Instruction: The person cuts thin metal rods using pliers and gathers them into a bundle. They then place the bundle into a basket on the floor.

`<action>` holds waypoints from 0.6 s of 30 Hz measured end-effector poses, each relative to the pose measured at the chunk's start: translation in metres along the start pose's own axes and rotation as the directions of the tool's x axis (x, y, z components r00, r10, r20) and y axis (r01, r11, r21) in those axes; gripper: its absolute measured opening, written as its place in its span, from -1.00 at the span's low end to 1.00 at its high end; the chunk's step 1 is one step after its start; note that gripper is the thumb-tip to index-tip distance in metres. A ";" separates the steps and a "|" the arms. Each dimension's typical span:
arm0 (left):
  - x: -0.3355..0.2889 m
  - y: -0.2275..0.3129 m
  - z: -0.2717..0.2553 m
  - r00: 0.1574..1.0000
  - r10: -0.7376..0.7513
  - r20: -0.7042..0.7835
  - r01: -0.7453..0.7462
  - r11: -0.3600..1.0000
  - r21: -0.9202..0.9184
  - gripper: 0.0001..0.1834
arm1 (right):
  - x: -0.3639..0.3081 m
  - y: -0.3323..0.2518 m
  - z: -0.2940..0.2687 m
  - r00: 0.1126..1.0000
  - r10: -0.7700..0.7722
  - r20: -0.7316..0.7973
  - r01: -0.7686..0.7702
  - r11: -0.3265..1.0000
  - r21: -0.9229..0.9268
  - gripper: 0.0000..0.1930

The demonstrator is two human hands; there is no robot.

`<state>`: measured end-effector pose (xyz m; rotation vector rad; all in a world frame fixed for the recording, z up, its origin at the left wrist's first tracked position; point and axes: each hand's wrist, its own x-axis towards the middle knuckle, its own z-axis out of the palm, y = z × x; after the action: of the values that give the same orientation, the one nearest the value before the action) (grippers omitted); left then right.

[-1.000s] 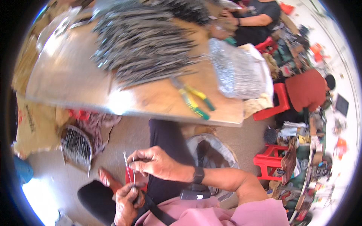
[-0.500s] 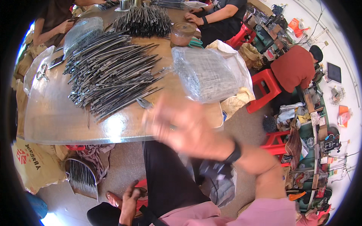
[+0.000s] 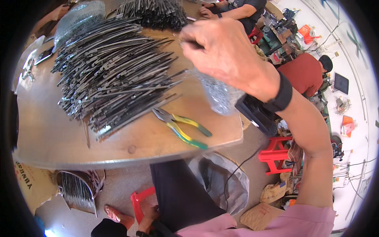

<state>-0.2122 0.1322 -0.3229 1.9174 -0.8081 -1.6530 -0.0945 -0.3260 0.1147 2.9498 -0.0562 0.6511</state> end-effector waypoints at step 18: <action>0.008 0.051 -0.148 0.996 0.083 0.021 -0.077 0.972 -0.223 -0.66 | -0.038 0.050 0.001 0.956 0.039 0.291 -0.094 0.980 0.175 -0.88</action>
<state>-0.0717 0.0875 -0.2701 1.6894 -0.6716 -1.6516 -0.1312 -0.3755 0.1032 3.2140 -0.1283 0.2409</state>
